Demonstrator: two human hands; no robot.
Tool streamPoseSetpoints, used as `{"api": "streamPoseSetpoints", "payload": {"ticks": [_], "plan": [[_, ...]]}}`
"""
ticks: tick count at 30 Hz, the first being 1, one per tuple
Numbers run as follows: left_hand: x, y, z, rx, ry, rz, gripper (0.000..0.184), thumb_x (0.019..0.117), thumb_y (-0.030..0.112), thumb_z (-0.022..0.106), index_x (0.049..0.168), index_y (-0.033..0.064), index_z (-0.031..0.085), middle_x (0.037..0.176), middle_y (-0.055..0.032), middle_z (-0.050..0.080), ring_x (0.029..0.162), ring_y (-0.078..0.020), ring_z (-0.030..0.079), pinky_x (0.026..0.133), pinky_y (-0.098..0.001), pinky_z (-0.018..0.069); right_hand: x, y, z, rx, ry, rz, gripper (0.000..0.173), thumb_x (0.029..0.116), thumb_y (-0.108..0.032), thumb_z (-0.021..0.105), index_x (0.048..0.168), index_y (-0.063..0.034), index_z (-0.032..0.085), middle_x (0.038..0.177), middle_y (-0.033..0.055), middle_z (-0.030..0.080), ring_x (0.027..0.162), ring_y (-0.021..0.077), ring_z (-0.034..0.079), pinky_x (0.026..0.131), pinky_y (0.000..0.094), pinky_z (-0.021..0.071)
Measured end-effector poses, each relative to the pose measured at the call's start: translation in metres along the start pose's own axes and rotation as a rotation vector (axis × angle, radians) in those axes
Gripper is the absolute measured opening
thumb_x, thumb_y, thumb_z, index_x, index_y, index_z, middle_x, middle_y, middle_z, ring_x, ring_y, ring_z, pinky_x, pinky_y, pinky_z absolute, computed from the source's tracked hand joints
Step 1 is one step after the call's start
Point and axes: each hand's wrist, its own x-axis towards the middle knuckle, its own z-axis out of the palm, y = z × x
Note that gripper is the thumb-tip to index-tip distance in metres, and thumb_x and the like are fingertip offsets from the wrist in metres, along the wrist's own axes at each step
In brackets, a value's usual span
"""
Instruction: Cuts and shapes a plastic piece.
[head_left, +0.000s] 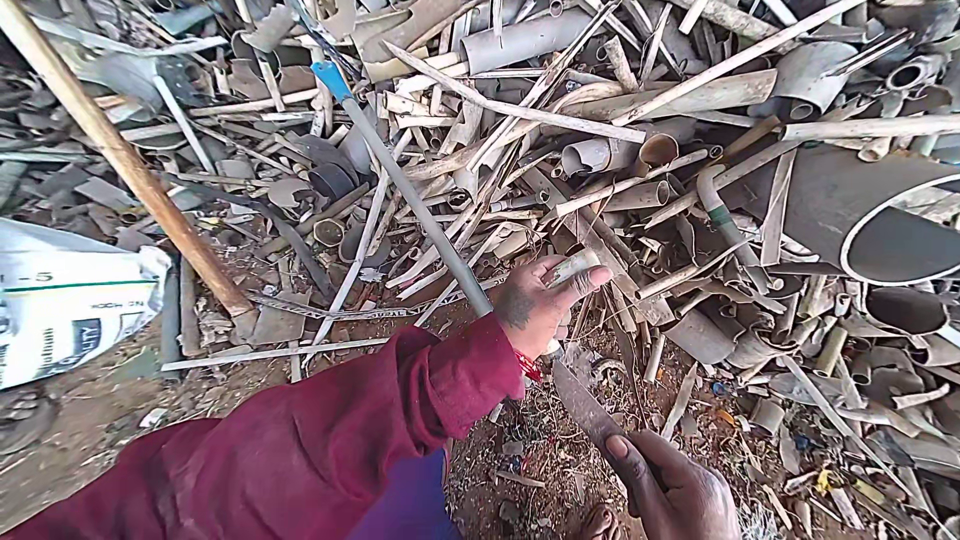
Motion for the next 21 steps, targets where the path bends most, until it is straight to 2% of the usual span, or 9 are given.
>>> {"api": "streamPoseSetpoints", "payload": {"ticks": [7, 18, 21], "plan": [[-0.0007, -0.0016, 0.0004, 0.006, 0.006, 0.007, 0.004, 0.0982, 0.006, 0.065, 0.101, 0.0035, 0.065, 0.053, 0.0063, 0.041, 0.039, 0.0032, 0.033, 0.037, -0.0111, 0.0283, -0.0016, 0.0007, 0.0015, 0.001, 0.011, -0.016, 0.041, 0.1012, -0.037, 0.058, 0.082, -0.0036, 0.072, 0.055, 0.0042, 0.061, 0.045, 0.0133, 0.058, 0.044, 0.0359, 0.0470], [-0.0038, -0.0020, 0.0007, 0.018, 0.001, -0.060, 0.013, 0.0971, 0.005, 0.066, 0.109, 0.0016, 0.065, 0.054, 0.0064, 0.041, 0.040, 0.0032, 0.033, 0.038, -0.0114, 0.0274, -0.0054, -0.0015, -0.0008, -0.092, 0.051, -0.062, 0.042, 0.1011, -0.038, 0.058, 0.082, -0.0039, 0.073, 0.056, 0.0061, 0.062, 0.045, 0.0153, 0.060, 0.045, 0.0365, 0.0469], [-0.0041, -0.0029, 0.0010, 0.026, 0.006, -0.064, 0.010, 0.0971, 0.005, 0.067, 0.107, 0.0015, 0.066, 0.053, 0.0064, 0.039, 0.039, 0.0027, 0.033, 0.037, -0.0118, 0.0279, -0.0059, -0.0004, -0.0006, -0.089, 0.054, -0.068, 0.040, 0.1004, -0.036, 0.059, 0.081, -0.0033, 0.073, 0.055, 0.0066, 0.061, 0.045, 0.0158, 0.059, 0.044, 0.0365, 0.0463]]}}
